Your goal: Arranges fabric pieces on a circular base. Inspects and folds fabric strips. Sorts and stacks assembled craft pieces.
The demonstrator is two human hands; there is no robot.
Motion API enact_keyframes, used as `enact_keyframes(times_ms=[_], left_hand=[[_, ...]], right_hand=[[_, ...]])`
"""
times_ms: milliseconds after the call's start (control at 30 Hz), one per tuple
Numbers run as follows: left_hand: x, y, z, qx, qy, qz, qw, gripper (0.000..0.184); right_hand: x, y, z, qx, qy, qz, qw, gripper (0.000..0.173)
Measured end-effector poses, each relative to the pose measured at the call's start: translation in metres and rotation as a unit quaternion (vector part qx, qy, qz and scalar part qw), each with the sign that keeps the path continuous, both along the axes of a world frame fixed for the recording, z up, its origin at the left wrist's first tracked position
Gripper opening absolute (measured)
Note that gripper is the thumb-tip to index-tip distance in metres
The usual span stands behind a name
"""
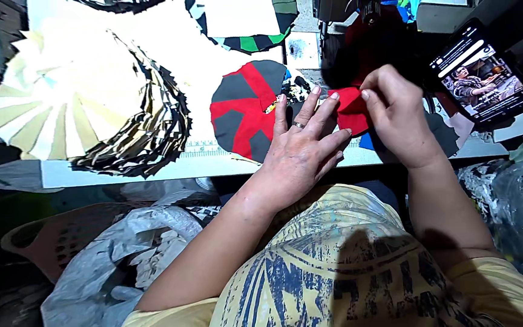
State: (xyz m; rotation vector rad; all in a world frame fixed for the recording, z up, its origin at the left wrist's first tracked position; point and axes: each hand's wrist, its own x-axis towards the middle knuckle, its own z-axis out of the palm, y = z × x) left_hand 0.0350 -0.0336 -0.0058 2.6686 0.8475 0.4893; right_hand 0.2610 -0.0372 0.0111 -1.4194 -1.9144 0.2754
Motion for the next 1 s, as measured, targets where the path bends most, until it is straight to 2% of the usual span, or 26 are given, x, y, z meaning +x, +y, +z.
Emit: enact_keyframes(times_ms=[100, 200, 267, 333, 433, 533, 600, 633, 700, 767, 833, 900, 1000], left_hand=[[-0.002, 0.001, 0.000, -0.009, 0.013, 0.001, 1.000, 0.040], [-0.003, 0.003, 0.000, -0.024, 0.025, -0.001, 0.999, 0.042], [-0.003, 0.004, -0.002, -0.028, 0.021, -0.002, 0.999, 0.043], [-0.004, 0.005, -0.003, -0.031, 0.018, -0.003, 0.999, 0.043], [-0.006, 0.005, 0.000, -0.031, -0.005, -0.005, 0.999, 0.043], [-0.010, 0.009, 0.009, -0.053, -0.107, 0.009, 0.993, 0.043], [-0.012, 0.014, 0.015, -0.100, -0.223, 0.020, 0.970, 0.044], [-0.012, 0.017, 0.019, -0.143, -0.291, 0.015, 0.946, 0.045], [-0.014, 0.021, 0.028, -0.266, -0.397, -0.002, 0.878, 0.050], [-0.018, 0.022, 0.037, -0.403, -0.460, -0.010, 0.791, 0.055], [-0.023, 0.021, 0.043, -0.471, -0.494, -0.010, 0.731, 0.059], [-0.027, 0.023, 0.043, -0.455, -0.520, 0.008, 0.723, 0.063], [-0.036, 0.029, 0.036, -0.361, -0.527, 0.051, 0.768, 0.063]], right_hand=[[0.008, 0.020, 0.009, 0.005, 0.121, -0.024, 0.992, 0.019], [0.017, 0.035, 0.020, 0.036, 0.263, -0.019, 0.964, 0.014], [0.020, 0.038, 0.029, 0.049, 0.320, -0.021, 0.946, 0.010], [0.020, 0.037, 0.035, 0.051, 0.334, -0.016, 0.941, 0.009], [0.016, 0.030, 0.039, 0.029, 0.299, 0.032, 0.953, 0.013], [0.002, 0.018, 0.046, -0.011, 0.293, 0.083, 0.952, 0.015], [-0.012, 0.014, 0.052, -0.017, 0.304, 0.120, 0.945, 0.016], [-0.019, 0.013, 0.055, -0.014, 0.306, 0.145, 0.941, 0.017], [-0.034, 0.012, 0.062, -0.002, 0.311, 0.188, 0.932, 0.018], [-0.048, 0.012, 0.067, 0.007, 0.324, 0.214, 0.921, 0.019], [-0.056, 0.013, 0.069, 0.013, 0.335, 0.222, 0.916, 0.020], [-0.059, 0.013, 0.066, 0.023, 0.339, 0.208, 0.917, 0.020], [-0.058, 0.012, 0.052, 0.037, 0.305, 0.176, 0.935, 0.020]])
